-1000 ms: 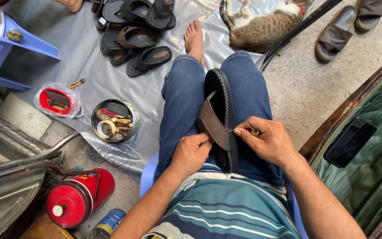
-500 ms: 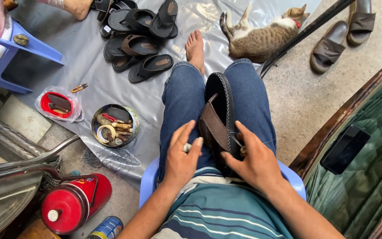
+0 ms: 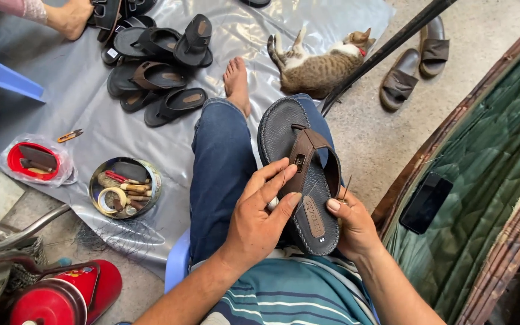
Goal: Hand-stitching the leather strap of a sandal for repair.
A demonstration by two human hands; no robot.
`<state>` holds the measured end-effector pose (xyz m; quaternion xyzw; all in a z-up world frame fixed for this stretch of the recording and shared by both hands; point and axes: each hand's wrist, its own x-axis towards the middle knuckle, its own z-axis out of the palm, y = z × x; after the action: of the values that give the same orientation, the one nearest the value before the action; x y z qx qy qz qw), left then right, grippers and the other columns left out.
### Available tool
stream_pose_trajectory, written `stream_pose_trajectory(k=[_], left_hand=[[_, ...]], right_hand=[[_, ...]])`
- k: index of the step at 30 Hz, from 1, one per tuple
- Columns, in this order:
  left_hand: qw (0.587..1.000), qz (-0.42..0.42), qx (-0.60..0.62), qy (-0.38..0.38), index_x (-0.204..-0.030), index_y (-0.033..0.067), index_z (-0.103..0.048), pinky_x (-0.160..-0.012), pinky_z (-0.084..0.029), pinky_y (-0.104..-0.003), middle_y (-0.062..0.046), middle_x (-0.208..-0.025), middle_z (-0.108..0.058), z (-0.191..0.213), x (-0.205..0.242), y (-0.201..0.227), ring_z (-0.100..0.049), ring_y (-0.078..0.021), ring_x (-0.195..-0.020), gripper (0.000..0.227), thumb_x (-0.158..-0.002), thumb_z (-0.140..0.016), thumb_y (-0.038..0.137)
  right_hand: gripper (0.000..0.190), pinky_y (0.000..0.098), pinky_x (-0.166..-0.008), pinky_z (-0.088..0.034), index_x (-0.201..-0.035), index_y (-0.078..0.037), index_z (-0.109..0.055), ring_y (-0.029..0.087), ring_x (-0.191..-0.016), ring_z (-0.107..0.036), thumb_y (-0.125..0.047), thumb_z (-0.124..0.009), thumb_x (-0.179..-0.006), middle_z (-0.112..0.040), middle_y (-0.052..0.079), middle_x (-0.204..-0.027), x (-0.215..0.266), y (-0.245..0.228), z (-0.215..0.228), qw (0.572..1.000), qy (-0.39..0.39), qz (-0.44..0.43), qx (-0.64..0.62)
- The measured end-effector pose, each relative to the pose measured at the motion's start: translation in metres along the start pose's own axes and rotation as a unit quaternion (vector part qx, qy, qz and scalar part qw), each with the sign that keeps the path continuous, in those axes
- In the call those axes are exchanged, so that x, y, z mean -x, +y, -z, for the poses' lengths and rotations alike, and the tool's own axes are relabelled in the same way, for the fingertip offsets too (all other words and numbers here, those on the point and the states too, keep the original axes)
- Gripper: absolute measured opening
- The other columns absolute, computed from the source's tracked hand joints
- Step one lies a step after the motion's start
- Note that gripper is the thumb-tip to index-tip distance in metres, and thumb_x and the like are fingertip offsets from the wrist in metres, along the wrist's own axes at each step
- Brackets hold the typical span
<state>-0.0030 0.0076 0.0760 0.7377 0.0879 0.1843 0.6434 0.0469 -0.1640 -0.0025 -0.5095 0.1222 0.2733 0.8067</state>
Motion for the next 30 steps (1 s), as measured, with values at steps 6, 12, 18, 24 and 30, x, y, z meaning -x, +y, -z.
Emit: stream_pose_trajectory(k=[6,12,18,24,30], left_hand=[[1.000,-0.007,-0.010,-0.011,-0.117,0.0096,-0.060,-0.094,-0.043,-0.043,-0.015,-0.118,-0.056,-0.002,0.001,-0.001,-0.053,-0.0332,-0.113,0.036,-0.081,-0.065,0.012],[1.000,-0.024,-0.006,-0.018,-0.116,0.0088,-0.060,-0.091,-0.046,-0.040,-0.015,-0.117,-0.057,0.001,0.002,0.002,-0.055,-0.0316,-0.111,0.033,-0.083,-0.062,0.008],[0.999,-0.027,-0.014,-0.019,-0.115,0.0090,-0.061,-0.090,-0.046,-0.038,-0.014,-0.118,-0.058,0.007,0.009,0.002,-0.056,-0.0304,-0.111,0.032,-0.083,-0.061,0.006],[0.998,-0.018,-0.053,-0.004,-0.112,0.0063,-0.063,-0.082,-0.051,-0.036,-0.016,-0.119,-0.059,0.031,0.024,-0.027,-0.059,-0.0299,-0.104,0.033,-0.079,-0.066,0.007],[0.942,0.283,0.002,0.179,-0.080,0.0044,-0.069,-0.029,-0.036,-0.012,-0.012,-0.068,-0.067,0.089,0.047,-0.050,-0.045,-0.0057,-0.035,0.033,-0.092,-0.050,0.027]], right_hand=[[0.024,0.0334,-0.052,-0.055,-0.092,0.000,-0.058,0.021,-0.058,-0.064,-0.009,-0.066,-0.071,-0.063,0.015,-0.072,0.008,-0.016,-0.024,0.999,-0.022,0.005,-0.035],[0.029,0.0291,-0.047,-0.054,-0.095,-0.001,-0.058,0.019,-0.054,-0.063,0.001,-0.068,-0.067,-0.062,0.012,-0.071,0.013,-0.024,-0.030,0.996,-0.065,0.048,-0.024],[0.037,0.0170,-0.039,-0.047,-0.099,-0.005,-0.059,0.009,-0.047,-0.055,0.000,-0.072,-0.064,-0.060,0.006,-0.069,0.009,-0.001,-0.003,0.995,-0.075,0.062,0.024],[0.079,0.0210,-0.066,-0.050,-0.131,-0.008,-0.045,0.008,-0.074,-0.055,-0.007,-0.078,-0.060,-0.062,0.005,-0.099,0.013,0.007,-0.010,0.956,-0.047,0.129,0.260],[0.078,0.0448,-0.080,-0.049,-0.132,-0.021,-0.043,0.031,-0.095,-0.061,-0.025,-0.078,-0.063,-0.062,0.008,-0.105,0.025,0.001,-0.039,0.814,0.001,0.139,0.564]])
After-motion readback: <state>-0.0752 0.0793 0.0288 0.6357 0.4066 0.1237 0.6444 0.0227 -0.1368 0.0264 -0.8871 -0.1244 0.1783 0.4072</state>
